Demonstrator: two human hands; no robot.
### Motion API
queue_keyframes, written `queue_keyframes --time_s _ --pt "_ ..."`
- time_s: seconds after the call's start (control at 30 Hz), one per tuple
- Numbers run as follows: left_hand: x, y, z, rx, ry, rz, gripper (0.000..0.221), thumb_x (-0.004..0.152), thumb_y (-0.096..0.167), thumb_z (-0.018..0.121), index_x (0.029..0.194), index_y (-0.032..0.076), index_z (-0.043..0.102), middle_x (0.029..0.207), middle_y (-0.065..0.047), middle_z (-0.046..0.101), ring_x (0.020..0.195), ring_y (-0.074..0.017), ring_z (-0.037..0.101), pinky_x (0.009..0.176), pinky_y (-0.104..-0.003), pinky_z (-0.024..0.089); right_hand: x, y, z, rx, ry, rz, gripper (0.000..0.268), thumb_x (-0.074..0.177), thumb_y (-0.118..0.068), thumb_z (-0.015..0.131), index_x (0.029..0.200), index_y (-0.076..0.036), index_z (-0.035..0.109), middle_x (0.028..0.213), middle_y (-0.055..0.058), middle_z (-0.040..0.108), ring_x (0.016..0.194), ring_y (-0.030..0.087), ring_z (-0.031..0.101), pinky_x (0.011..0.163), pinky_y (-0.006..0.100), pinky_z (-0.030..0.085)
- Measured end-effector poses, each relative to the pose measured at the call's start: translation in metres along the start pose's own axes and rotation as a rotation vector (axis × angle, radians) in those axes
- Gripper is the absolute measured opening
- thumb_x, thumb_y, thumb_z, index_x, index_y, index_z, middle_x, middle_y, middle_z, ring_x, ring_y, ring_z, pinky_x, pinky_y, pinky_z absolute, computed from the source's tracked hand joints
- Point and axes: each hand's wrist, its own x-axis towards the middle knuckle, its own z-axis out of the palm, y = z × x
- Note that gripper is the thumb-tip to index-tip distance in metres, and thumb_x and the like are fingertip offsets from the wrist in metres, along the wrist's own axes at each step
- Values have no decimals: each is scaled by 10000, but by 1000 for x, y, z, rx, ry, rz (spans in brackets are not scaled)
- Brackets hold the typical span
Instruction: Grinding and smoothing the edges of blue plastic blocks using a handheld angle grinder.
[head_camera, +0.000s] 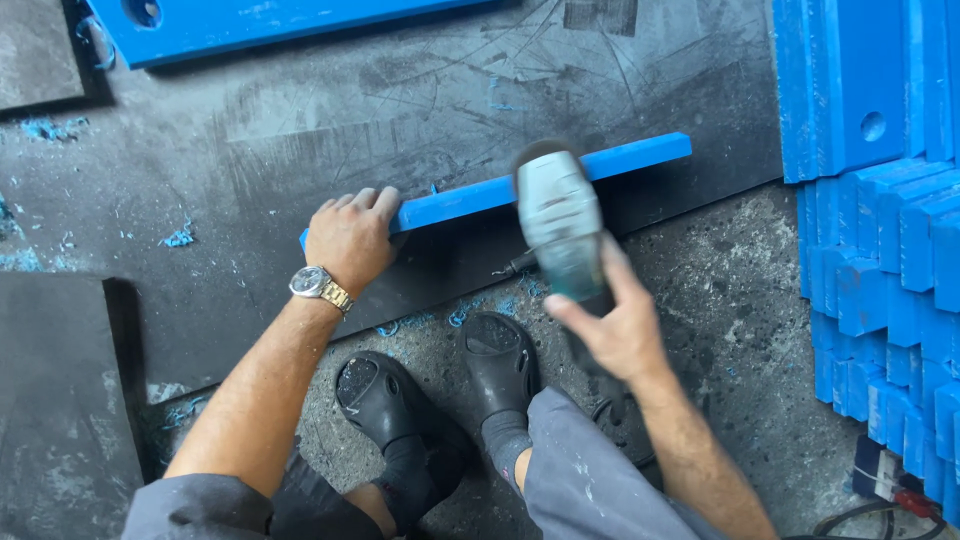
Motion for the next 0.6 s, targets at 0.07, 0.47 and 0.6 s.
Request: queue_keyframes --time_s 0.07,0.47,0.6 --pt "-7 -7 -6 31 -18 5 269 813 254 755 998 128 605 870 -70 666 830 -297 701 710 -461 554 0 6 -22 102 80 125 856 821 -249 817 1557 -62 420 1344 127 649 1143 231 660 984 374 533" --pt "1 22 20 22 -106 29 241 911 145 611 1145 116 558 945 -88 672 819 -304 721 567 -449 574 7 22 -47 392 135 216 733 859 -121 761 1522 -37 460 1046 57 661 777 152 690 695 311 599" --pt "27 57 37 -22 -69 37 306 914 139 581 1216 101 556 959 -94 675 810 -298 715 575 -436 576 12 29 -44 123 54 -129 756 932 -4 774 1604 26 429 1398 147 622 1227 219 618 1039 374 509"
